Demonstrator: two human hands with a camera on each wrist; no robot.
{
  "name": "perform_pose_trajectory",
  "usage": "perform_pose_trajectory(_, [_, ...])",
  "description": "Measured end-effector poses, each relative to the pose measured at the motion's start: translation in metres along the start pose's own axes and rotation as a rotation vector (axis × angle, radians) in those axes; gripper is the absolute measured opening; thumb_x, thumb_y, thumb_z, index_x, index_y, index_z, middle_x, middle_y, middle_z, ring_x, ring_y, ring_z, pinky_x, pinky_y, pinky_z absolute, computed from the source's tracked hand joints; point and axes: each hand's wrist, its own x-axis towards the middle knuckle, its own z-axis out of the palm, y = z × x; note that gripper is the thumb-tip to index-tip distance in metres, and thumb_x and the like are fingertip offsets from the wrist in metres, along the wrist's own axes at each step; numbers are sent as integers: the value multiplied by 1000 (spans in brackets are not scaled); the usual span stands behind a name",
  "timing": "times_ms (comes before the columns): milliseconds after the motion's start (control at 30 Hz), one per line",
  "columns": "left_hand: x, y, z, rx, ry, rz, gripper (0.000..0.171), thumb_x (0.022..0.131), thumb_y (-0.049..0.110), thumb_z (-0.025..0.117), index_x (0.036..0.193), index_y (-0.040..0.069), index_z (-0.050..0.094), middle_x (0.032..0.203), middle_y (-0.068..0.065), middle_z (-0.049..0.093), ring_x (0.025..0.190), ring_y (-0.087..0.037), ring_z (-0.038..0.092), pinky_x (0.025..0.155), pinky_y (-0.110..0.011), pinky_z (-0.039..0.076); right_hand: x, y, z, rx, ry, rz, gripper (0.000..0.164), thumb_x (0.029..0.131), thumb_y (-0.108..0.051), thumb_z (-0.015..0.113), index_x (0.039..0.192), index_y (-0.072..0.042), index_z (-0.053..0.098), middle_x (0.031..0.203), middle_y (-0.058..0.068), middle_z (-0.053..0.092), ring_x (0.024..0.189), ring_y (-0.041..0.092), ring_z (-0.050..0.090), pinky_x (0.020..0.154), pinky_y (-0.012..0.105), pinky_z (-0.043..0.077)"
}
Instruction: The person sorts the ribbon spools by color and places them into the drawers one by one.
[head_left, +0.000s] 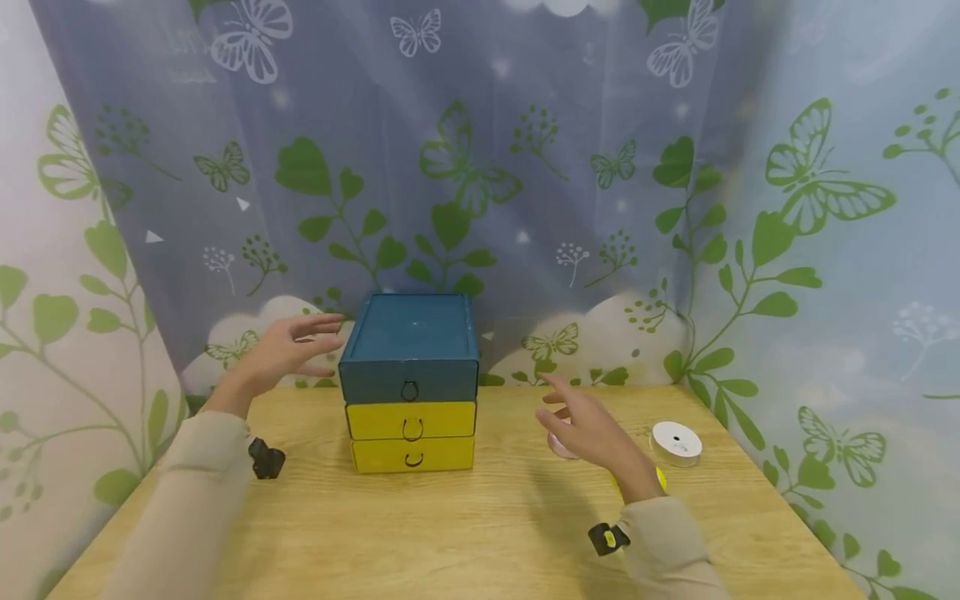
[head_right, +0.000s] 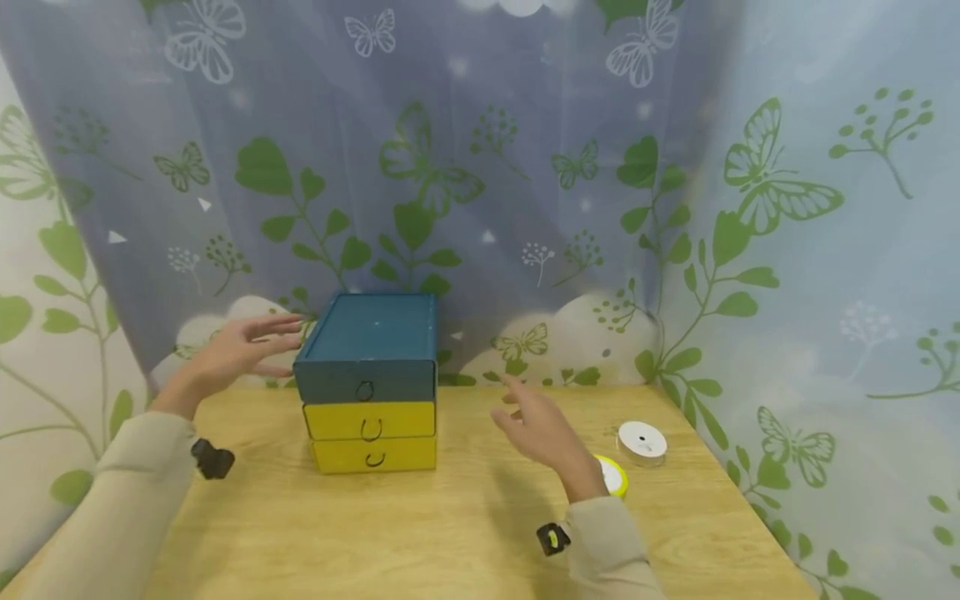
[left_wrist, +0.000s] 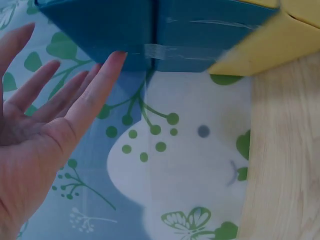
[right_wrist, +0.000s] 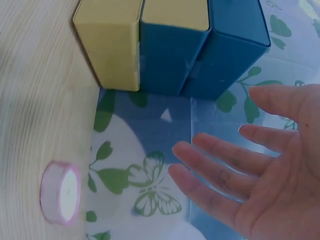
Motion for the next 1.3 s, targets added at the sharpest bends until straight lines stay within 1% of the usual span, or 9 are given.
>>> perform_pose_trajectory(133, [8,5,-5,-8,-48,-32,65,106,25,60,161,3,33,167,-25,29,143,-51,44,92,-46,63,1,-6,4,50,-24,18,63,107,-24,55,163,-11,30,148,25,56,124,43,65,103,59,54])
perform_pose_trajectory(267, [13,8,-8,-1,-83,-49,68,104,29,64,161,5,34,167,-26,28,144,-51,43,96,-52,61,2,-11,5,79,-43,11,64,108,-25,55,164,-11,28,150,24,55,128,43,62,105,59,53])
perform_pose_trajectory(367, [16,10,-8,4,-103,-65,70,102,30,67,160,7,36,167,-25,28,144,-50,44,98,-52,60,3,-14,5,88,-46,4,64,108,-26,56,164,-12,29,149,23,55,129,42,62,106,58,53])
perform_pose_trajectory(467, [20,12,-7,13,-125,-76,72,100,30,70,161,10,37,169,-21,27,144,-48,45,99,-49,60,5,-17,6,85,-45,1,63,108,-26,56,163,-13,30,149,21,56,129,40,62,106,56,53])
perform_pose_trajectory(600, [25,17,-8,9,-160,-106,76,98,27,73,162,13,35,172,-17,23,147,-47,42,101,-49,59,7,-21,6,82,-45,-19,61,108,-26,56,162,-11,32,148,22,57,130,40,62,107,56,53])
perform_pose_trajectory(700, [28,22,-9,0,-190,-138,80,97,25,74,163,13,32,173,-17,19,150,-48,38,103,-50,58,7,-24,7,79,-44,-27,61,107,-26,56,162,-12,33,147,22,58,131,39,61,106,57,53])
perform_pose_trajectory(933, [31,29,-11,-27,-277,-192,80,99,20,71,165,11,26,173,-24,8,154,-49,29,105,-54,56,7,-28,8,66,-62,-38,62,107,-26,56,162,-13,32,143,21,62,127,38,64,105,55,55])
perform_pose_trajectory(1100, [32,26,-10,-48,-287,-225,78,99,19,70,164,11,27,172,-26,3,156,-48,22,107,-55,54,10,-31,11,66,-97,-59,62,107,-24,57,162,-11,33,143,22,62,124,37,66,102,52,57])
perform_pose_trajectory(1300, [31,12,-7,-111,-258,-221,74,100,20,68,163,12,29,173,-23,1,159,-46,14,106,-54,55,13,-36,14,82,-142,-95,61,107,-27,58,161,-11,34,144,22,60,125,37,66,104,54,56])
